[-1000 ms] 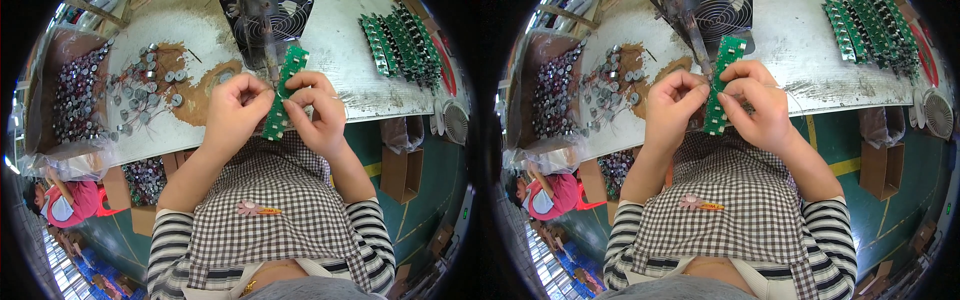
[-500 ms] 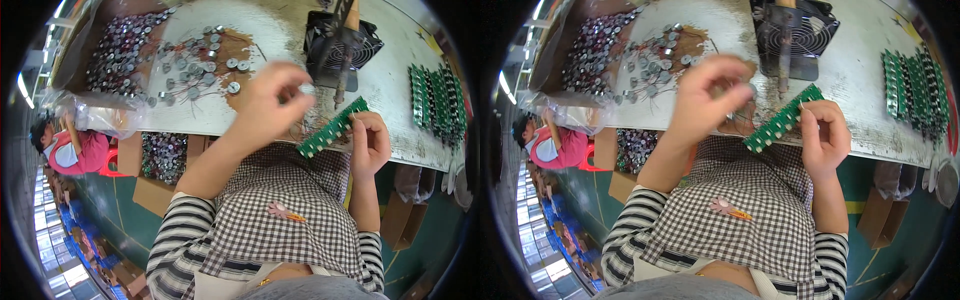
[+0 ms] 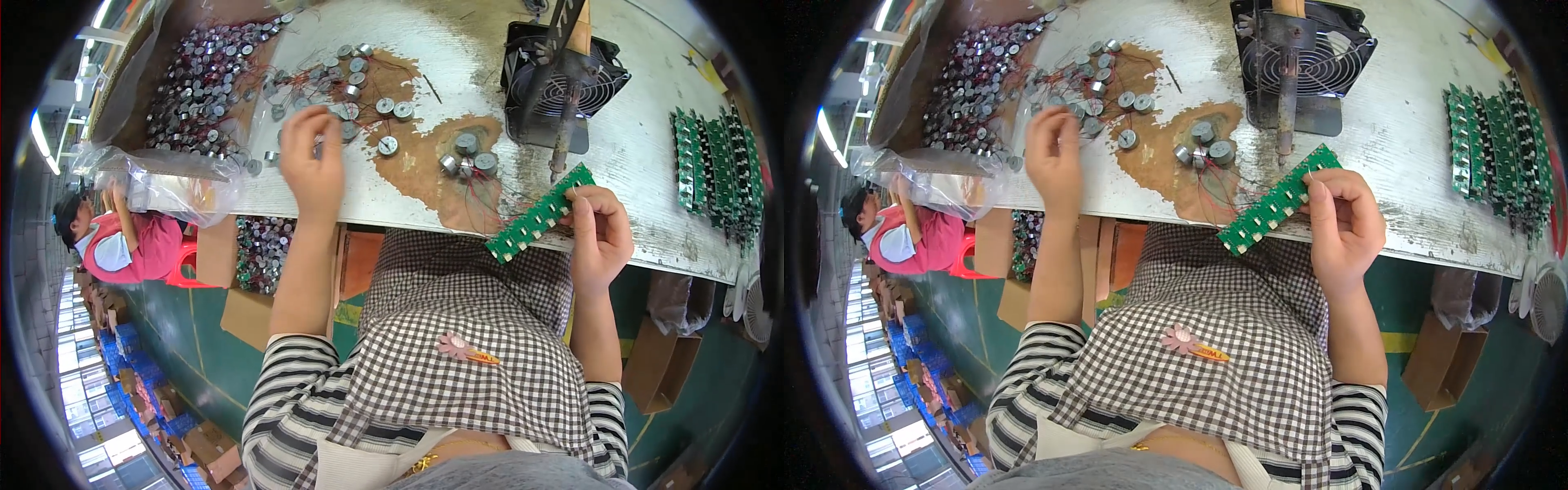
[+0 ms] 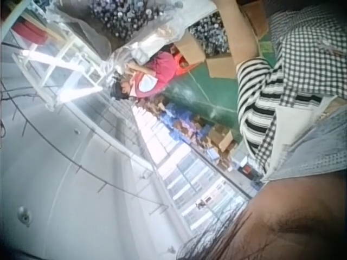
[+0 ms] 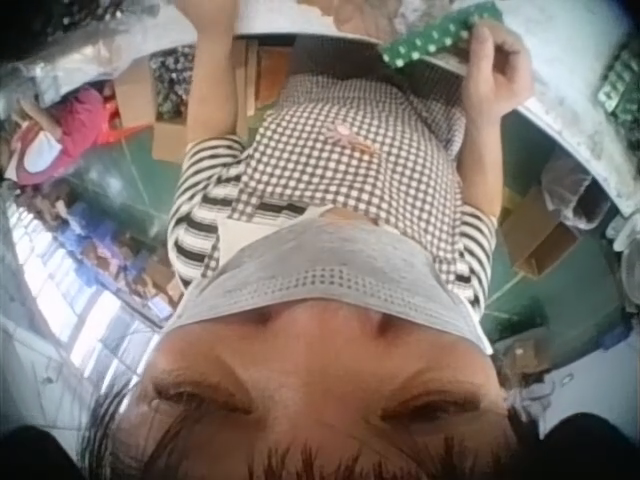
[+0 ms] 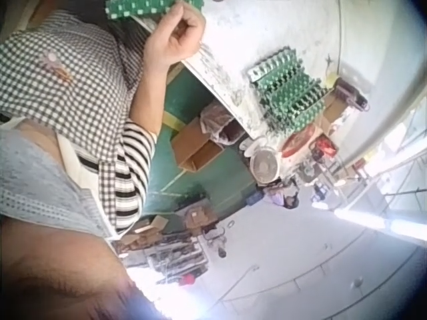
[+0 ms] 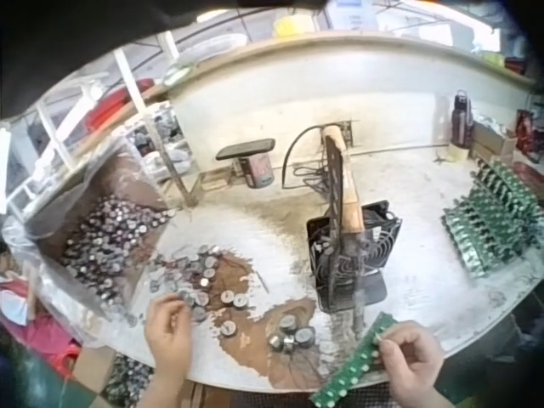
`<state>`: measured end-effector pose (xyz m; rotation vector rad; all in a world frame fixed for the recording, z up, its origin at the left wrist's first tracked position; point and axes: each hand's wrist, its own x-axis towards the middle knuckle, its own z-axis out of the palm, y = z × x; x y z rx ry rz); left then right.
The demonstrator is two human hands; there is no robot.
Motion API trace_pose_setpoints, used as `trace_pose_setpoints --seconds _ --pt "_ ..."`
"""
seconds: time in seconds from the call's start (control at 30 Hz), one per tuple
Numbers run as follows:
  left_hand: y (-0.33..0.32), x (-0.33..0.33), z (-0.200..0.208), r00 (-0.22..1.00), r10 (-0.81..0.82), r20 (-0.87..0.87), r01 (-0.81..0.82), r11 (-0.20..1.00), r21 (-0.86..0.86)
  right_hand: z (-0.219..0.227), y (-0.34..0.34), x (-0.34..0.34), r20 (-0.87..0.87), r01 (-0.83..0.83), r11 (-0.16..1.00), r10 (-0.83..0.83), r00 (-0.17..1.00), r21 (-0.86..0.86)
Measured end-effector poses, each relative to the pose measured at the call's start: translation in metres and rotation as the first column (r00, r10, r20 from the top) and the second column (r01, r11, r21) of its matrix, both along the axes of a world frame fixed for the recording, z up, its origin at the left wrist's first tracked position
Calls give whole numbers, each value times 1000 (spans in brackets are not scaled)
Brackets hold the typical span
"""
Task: The person takes small round electronic components with wires from a box and attaches them to green circuit boards by hand.
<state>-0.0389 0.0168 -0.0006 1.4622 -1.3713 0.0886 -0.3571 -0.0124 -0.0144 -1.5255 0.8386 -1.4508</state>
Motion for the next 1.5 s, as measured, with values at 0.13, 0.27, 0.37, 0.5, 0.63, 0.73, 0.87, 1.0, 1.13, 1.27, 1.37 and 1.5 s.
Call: trace_pose_setpoints --seconds 0.13,0.27,0.37,0.5,0.63,0.73,0.87,1.0,1.13,1.27,1.37,1.5 --pt "-3 -27 26 517 -359 -777 432 893 -126 -5 0 -6 6 -39 998 40 999 -57" --pt "6 -82 36 335 -177 -926 655 750 93 0 0 -1 48 -110 993 112 992 -45" --pt "5 -106 31 304 -101 -947 748 641 172 6 -3 0 -194 -64 977 24 981 -203" --pt "-2 -129 29 404 -183 -896 750 627 210 10 -5 -2 -295 -70 932 -40 955 -356" --pt "-3 -141 26 493 -122 -861 732 593 335 11 -5 -7 -297 -77 922 -43 954 -379" --pt "-4 -148 22 604 -304 -737 682 676 280 12 -4 -7 -289 -65 928 -47 956 -366" --pt "-9 -154 29 537 -248 -806 704 658 267 15 -7 -6 -259 -54 928 -47 965 -369" --pt "-11 -151 28 525 -231 -819 709 652 270 15 -10 -5 -273 -55 925 -54 960 -375" --pt "-13 -153 31 541 -228 -809 691 669 274 18 -14 -3 -274 -52 915 -64 960 -399" --pt "-13 -152 33 539 -248 -805 681 692 242 20 -17 -1 -289 -70 906 -60 955 -417" --pt "-9 -153 31 561 -227 -796 680 675 287 16 -9 -2 -268 -44 933 -57 962 -357" --pt "-5 -152 27 551 -225 -803 679 681 274 14 -3 -3 -221 -57 950 -13 975 -307"
